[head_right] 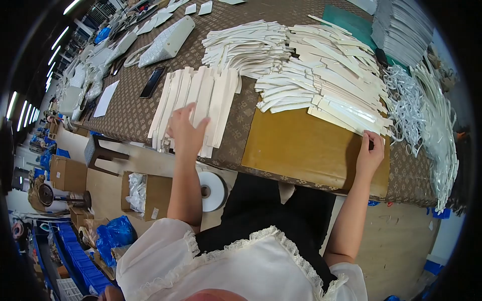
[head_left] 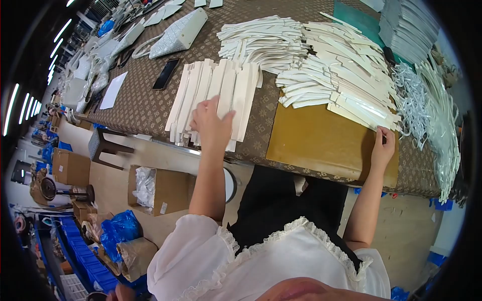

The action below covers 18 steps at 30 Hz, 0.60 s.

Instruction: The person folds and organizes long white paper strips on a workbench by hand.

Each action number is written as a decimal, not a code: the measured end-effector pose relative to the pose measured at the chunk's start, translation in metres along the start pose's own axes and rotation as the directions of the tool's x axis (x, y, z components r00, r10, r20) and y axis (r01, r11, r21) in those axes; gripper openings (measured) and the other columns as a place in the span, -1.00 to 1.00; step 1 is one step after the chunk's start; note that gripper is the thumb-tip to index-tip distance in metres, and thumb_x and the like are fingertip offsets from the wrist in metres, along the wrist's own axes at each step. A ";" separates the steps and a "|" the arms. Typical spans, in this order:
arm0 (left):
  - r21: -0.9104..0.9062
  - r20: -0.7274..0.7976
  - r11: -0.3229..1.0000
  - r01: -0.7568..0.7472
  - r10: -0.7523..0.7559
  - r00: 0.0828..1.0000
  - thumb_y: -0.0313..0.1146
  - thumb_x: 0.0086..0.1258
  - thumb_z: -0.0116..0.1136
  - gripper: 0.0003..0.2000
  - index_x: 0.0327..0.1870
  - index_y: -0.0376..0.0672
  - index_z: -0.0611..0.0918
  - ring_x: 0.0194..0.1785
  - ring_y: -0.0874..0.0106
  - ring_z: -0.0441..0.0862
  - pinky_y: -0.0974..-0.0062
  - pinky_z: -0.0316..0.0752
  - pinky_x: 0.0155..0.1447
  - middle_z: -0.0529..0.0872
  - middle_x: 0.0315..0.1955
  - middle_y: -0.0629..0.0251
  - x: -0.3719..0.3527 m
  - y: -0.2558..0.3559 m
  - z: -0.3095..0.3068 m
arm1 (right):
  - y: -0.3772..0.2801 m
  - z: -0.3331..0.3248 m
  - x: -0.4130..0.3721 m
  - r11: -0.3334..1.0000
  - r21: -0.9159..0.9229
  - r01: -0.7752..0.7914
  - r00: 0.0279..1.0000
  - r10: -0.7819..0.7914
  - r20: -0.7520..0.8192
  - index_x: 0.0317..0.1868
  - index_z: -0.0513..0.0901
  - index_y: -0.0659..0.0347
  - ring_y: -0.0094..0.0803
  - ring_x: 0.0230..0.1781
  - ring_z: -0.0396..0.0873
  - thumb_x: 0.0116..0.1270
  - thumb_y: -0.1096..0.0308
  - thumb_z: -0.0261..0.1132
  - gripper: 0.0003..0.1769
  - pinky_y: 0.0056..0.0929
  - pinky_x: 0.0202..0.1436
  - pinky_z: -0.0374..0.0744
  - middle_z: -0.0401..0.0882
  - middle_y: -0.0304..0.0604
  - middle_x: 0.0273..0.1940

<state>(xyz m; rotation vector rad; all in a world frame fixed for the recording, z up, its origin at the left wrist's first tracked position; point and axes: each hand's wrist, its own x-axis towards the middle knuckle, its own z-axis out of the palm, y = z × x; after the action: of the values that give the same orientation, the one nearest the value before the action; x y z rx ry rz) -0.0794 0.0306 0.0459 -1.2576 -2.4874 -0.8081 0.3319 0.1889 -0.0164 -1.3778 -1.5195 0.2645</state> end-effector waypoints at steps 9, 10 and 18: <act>0.015 0.165 0.997 -0.073 0.070 0.984 -0.20 0.14 0.42 -0.45 0.17 -0.14 0.53 0.14 0.20 0.46 0.11 0.21 0.25 0.56 0.01 0.19 -0.006 0.014 0.021 | 0.008 0.000 0.000 1.000 -0.018 0.014 0.999 -0.014 0.034 -0.17 0.66 0.32 -0.41 -0.15 0.56 0.37 0.44 0.26 -0.87 -0.47 -0.01 0.51 0.60 -0.17 -0.20; 0.021 0.186 0.998 -0.066 0.061 0.981 -0.20 0.14 0.42 -0.45 0.17 -0.14 0.52 0.14 0.19 0.46 0.12 0.24 0.23 0.56 0.00 0.18 -0.004 0.016 0.022 | 0.006 0.000 0.000 1.000 -0.014 0.019 0.999 -0.018 0.028 -0.17 0.66 0.32 -0.41 -0.15 0.56 0.37 0.44 0.26 -0.87 -0.47 -0.01 0.51 0.60 -0.17 -0.20; 0.045 0.095 0.998 -0.051 0.046 0.994 -0.26 0.10 0.43 -0.47 0.14 -0.14 0.55 0.05 0.14 0.53 0.14 0.37 0.13 0.59 -0.08 0.15 0.005 0.021 0.030 | 0.002 0.000 -0.001 0.999 0.038 0.025 1.000 -0.024 -0.016 -0.24 0.67 0.32 -0.29 -0.22 0.58 0.31 0.47 0.28 -0.91 -0.39 -0.07 0.52 0.63 -0.13 -0.24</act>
<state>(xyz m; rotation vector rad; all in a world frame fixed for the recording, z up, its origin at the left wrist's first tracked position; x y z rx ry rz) -0.0645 0.0609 0.0310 -1.3638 -2.5216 -0.6903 0.3327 0.1889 -0.0185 -1.3275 -1.5102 0.2663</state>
